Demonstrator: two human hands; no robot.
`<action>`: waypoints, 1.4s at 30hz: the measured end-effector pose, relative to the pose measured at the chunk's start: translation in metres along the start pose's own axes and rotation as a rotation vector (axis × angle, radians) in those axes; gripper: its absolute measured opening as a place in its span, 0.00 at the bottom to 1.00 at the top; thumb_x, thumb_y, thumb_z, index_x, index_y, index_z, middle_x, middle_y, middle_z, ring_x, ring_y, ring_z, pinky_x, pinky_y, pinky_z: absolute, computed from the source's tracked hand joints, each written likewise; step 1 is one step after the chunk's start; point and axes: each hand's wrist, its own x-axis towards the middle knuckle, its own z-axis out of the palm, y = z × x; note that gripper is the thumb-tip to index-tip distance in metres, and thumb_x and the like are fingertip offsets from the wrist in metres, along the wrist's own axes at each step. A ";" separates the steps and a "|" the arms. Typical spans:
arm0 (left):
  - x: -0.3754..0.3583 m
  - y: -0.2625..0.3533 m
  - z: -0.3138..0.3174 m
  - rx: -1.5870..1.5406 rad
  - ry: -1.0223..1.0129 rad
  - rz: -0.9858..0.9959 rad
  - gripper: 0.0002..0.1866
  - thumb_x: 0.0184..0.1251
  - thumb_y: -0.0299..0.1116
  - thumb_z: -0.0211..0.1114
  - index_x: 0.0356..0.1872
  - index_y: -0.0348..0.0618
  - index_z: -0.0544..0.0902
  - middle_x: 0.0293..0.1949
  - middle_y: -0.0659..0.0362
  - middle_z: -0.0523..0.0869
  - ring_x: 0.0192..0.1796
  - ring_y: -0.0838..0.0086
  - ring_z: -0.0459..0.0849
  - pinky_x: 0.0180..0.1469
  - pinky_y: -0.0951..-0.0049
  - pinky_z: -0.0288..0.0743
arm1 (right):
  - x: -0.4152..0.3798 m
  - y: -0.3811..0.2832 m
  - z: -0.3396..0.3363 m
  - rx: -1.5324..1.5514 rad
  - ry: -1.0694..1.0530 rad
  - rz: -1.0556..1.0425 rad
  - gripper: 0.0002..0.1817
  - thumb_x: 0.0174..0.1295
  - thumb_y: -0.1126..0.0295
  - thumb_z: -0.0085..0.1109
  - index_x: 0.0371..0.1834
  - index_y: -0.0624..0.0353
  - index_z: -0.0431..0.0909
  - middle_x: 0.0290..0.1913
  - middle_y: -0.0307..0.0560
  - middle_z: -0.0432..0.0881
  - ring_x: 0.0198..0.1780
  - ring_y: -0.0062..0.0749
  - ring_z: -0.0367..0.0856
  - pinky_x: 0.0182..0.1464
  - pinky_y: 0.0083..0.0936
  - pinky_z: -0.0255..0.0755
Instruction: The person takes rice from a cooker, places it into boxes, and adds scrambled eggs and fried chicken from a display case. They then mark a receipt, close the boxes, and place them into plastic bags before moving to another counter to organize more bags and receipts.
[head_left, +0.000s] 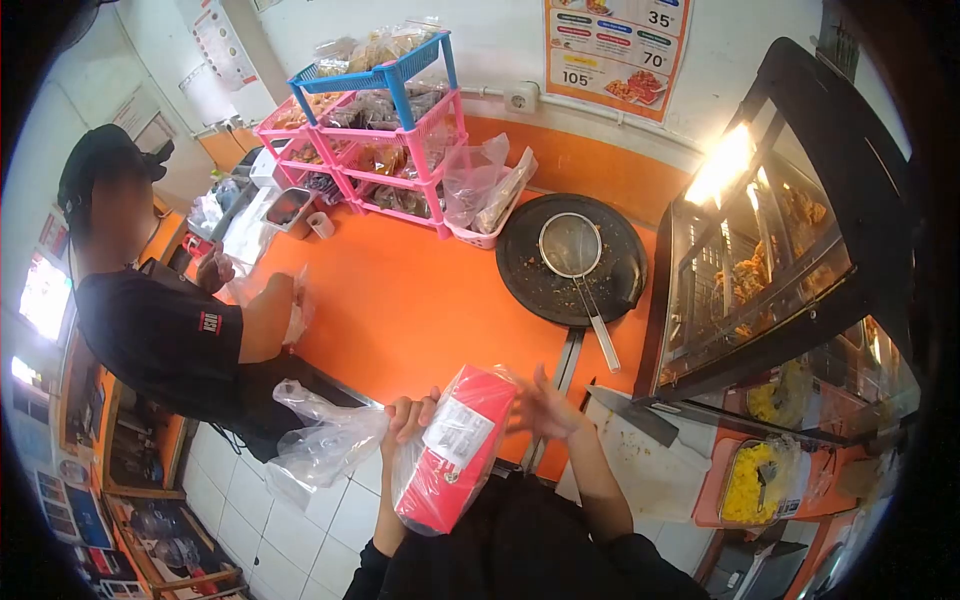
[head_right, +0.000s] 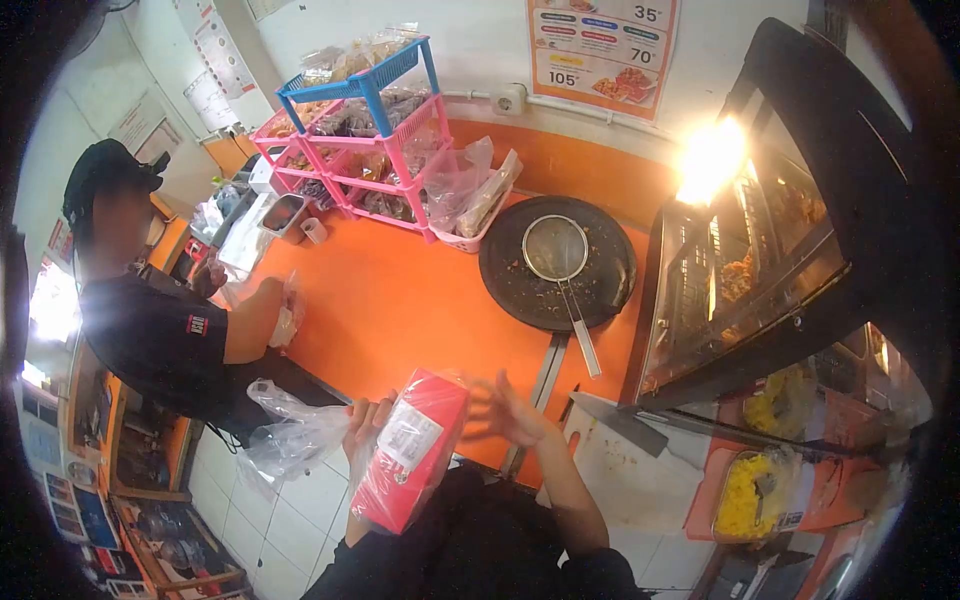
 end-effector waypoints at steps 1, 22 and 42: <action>0.000 0.001 0.000 0.046 -0.025 -0.024 0.20 0.74 0.41 0.40 0.18 0.50 0.65 0.14 0.66 0.65 0.36 0.75 0.70 0.67 0.70 0.52 | -0.001 0.010 0.006 0.061 -0.105 -0.003 0.39 0.59 0.40 0.50 0.65 0.56 0.57 0.58 0.47 0.70 0.61 0.37 0.67 0.58 0.39 0.67; 0.026 0.012 -0.020 0.346 -0.215 -0.219 0.16 0.70 0.43 0.50 0.23 0.49 0.66 0.19 0.65 0.66 0.34 0.74 0.66 0.59 0.76 0.54 | 0.006 0.015 0.033 -0.260 0.020 -0.426 0.42 0.47 0.55 0.69 0.63 0.55 0.57 0.56 0.45 0.67 0.58 0.31 0.68 0.57 0.32 0.66; 0.084 -0.005 0.098 1.509 -1.145 -0.370 0.15 0.59 0.31 0.57 0.44 0.33 0.74 0.44 0.52 0.78 0.51 0.61 0.71 0.56 0.66 0.63 | 0.000 0.145 -0.012 -1.425 -0.060 -0.806 0.26 0.44 0.64 0.70 0.48 0.49 0.70 0.45 0.43 0.74 0.50 0.36 0.72 0.51 0.38 0.66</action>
